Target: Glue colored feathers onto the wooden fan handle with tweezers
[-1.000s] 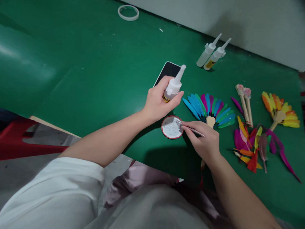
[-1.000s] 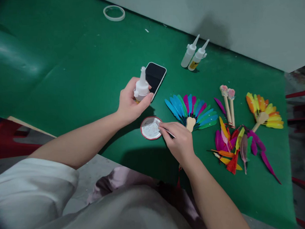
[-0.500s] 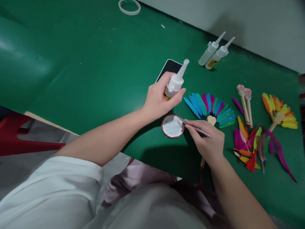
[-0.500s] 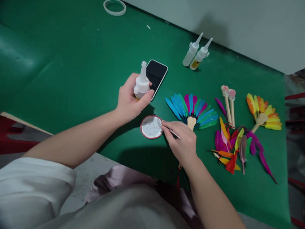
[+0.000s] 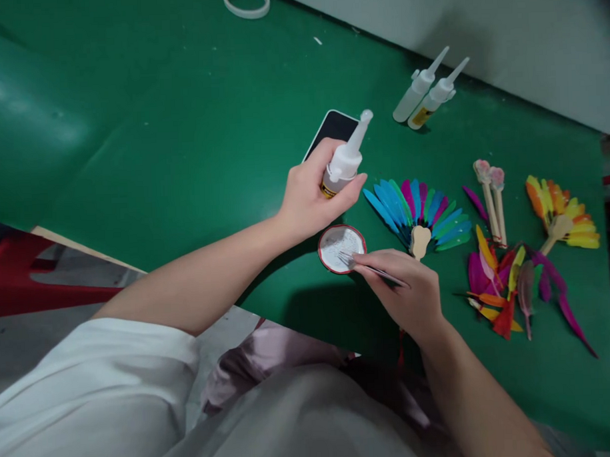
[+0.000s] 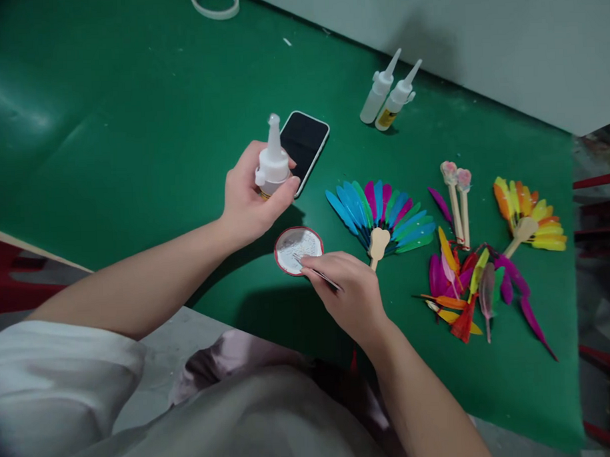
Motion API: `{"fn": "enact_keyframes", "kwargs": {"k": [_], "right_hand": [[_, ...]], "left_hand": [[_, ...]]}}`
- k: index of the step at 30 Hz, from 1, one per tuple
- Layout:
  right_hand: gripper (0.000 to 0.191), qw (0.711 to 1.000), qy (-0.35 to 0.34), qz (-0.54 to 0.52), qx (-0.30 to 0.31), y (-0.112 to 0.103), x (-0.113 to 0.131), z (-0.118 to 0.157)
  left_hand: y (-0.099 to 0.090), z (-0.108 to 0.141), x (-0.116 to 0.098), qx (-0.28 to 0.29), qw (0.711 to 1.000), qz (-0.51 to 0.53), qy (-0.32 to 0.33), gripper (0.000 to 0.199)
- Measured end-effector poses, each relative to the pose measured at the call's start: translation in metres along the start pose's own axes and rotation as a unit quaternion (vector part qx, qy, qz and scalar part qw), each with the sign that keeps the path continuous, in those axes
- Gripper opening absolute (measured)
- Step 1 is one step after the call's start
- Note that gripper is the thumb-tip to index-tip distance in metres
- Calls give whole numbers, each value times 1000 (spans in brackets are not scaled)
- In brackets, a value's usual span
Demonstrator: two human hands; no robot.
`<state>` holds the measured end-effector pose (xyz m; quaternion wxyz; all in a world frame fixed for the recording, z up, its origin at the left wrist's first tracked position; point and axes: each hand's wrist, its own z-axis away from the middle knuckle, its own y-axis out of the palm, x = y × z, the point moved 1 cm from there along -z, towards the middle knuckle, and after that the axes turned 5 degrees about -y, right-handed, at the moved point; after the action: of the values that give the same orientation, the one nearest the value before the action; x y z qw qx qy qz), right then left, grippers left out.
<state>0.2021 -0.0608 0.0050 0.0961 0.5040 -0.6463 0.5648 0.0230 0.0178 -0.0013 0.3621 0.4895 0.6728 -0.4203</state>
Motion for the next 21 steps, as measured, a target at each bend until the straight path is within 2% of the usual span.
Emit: {"fn": "enact_keyframes", "kwargs": {"k": [5, 13, 21], "right_hand": [[14, 999, 3, -26, 19, 1, 0, 1], [12, 1000, 7, -25, 6, 1, -1, 0], [14, 1000, -1, -7, -12, 1, -4, 1]], "left_hand": [[0, 1, 1, 2, 1000, -11, 13, 27], [0, 2, 0, 1, 1000, -13, -1, 28], [1, 3, 1, 7, 997, -68, 42, 25]]}}
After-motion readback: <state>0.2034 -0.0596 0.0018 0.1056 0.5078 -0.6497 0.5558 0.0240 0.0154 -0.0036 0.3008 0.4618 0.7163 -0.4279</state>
